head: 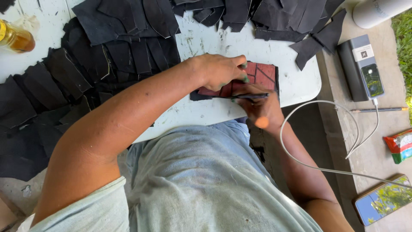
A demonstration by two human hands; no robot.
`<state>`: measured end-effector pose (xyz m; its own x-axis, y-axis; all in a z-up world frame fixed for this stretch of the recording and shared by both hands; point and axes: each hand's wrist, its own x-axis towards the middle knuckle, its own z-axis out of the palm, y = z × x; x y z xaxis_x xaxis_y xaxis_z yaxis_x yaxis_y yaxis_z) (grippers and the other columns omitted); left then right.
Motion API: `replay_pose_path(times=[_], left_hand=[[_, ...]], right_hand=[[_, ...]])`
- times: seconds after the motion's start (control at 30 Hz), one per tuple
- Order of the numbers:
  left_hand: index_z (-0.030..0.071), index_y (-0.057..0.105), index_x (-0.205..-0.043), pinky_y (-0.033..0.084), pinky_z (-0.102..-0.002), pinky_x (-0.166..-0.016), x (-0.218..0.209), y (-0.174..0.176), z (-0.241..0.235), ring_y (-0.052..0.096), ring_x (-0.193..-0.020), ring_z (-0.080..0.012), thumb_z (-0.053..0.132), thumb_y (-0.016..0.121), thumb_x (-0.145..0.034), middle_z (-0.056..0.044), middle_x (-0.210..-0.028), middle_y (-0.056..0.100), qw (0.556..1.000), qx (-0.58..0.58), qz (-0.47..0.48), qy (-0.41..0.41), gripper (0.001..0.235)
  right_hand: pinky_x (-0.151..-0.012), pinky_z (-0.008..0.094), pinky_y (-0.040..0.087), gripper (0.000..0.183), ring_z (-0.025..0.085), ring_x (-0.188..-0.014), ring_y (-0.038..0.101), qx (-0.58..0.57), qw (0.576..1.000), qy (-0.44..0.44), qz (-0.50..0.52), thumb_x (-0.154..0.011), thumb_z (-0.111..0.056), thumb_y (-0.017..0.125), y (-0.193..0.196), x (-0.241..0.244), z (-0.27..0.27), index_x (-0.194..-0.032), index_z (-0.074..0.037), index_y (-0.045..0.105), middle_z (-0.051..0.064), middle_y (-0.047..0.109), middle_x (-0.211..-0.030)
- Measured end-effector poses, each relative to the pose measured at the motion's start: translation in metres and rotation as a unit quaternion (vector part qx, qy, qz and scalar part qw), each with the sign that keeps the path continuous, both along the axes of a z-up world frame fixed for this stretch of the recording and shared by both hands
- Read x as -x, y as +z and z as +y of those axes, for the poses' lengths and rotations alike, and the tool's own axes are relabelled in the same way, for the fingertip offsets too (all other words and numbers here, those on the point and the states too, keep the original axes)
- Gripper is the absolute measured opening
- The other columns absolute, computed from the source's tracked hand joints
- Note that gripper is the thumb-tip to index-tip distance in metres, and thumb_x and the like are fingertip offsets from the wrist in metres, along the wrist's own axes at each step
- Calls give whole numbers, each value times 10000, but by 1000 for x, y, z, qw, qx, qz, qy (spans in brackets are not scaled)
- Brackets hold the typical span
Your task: The person assembles a small leather wallet by layering black leather pieces over a red patterned base. They use a marker to draw lines on the red base and then place black leather pieces on top, aligning them carefully.
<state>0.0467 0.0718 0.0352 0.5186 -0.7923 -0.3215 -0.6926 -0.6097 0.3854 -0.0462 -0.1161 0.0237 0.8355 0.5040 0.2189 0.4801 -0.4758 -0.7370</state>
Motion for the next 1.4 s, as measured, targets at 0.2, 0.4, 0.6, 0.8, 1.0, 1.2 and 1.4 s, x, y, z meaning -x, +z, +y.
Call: replay_pose_path(times=[0.2, 0.4, 0.6, 0.8, 1.0, 1.2, 1.4], left_hand=[[261, 630, -1368, 555, -428, -910, -3, -11, 1, 648, -1130, -328, -40, 734, -706, -12, -1485, 413, 999, 28, -9, -23, 735], [265, 597, -1409, 570, -416, -896, -6, -12, 1, 647, -1151, -308, -122, 704, -641, -66, -1508, 373, 998, 41, 5, -46, 867], [373, 452, -1516, 557, -461, -913, -13, -1, 7, 627, -1161, -323, -61, 754, -669, -32, -1583, 282, 990, -104, 14, -92, 999], [433, 443, -1509, 543, -433, -946, -19, -1, 8, 621, -1172, -302, -29, 745, -713, -1, -1562, 290, 992, -78, -10, -97, 968], [438, 464, -1505, 545, -458, -942, -19, -2, 6, 630, -1165, -306, -6, 759, -735, -12, -1544, 319, 990, -101, -14, -92, 937], [399, 507, -1492, 562, -476, -867, -14, 6, 8, 683, -1027, -342, 81, 745, -818, -53, -1516, 370, 992, -65, -36, -106, 782], [433, 460, -1526, 614, -454, -767, -1, -6, -3, 726, -951, -375, 30, 675, -854, -97, -1504, 400, 977, -176, -90, -82, 813]], right_hand=[[-761, 330, 566, 203, 261, -859, 713, -36, 999, 3, 36, -904, 20, 747, -5, 3, 3, -1093, -44, 708, 120, 734, -984], [-730, 307, 551, 210, 207, -856, 712, 4, 998, -26, 53, -892, 16, 759, -6, 6, -8, -1089, -24, 700, 111, 744, -1001], [-831, 340, 570, 171, 259, -931, 720, -65, 997, 16, 36, -905, -12, 759, -19, 3, 29, -1062, -39, 698, 116, 734, -1026], [-792, 369, 569, 172, 302, -893, 723, -19, 999, 6, 24, -903, -24, 757, -16, 0, 48, -1064, -52, 705, 128, 736, -978], [-792, 399, 564, 201, 339, -897, 709, -32, 999, 15, -9, -914, -20, 744, -10, 5, 45, -1100, -79, 695, 128, 737, -1009], [-785, 423, 549, 219, 345, -900, 705, 20, 999, 5, -50, -866, -76, 780, -14, 6, 55, -1069, -112, 708, 110, 737, -983], [-830, 376, 571, 190, 283, -963, 711, 0, 998, -41, 51, -909, -42, 731, 26, 11, -13, -1093, -41, 684, 125, 742, -1032]])
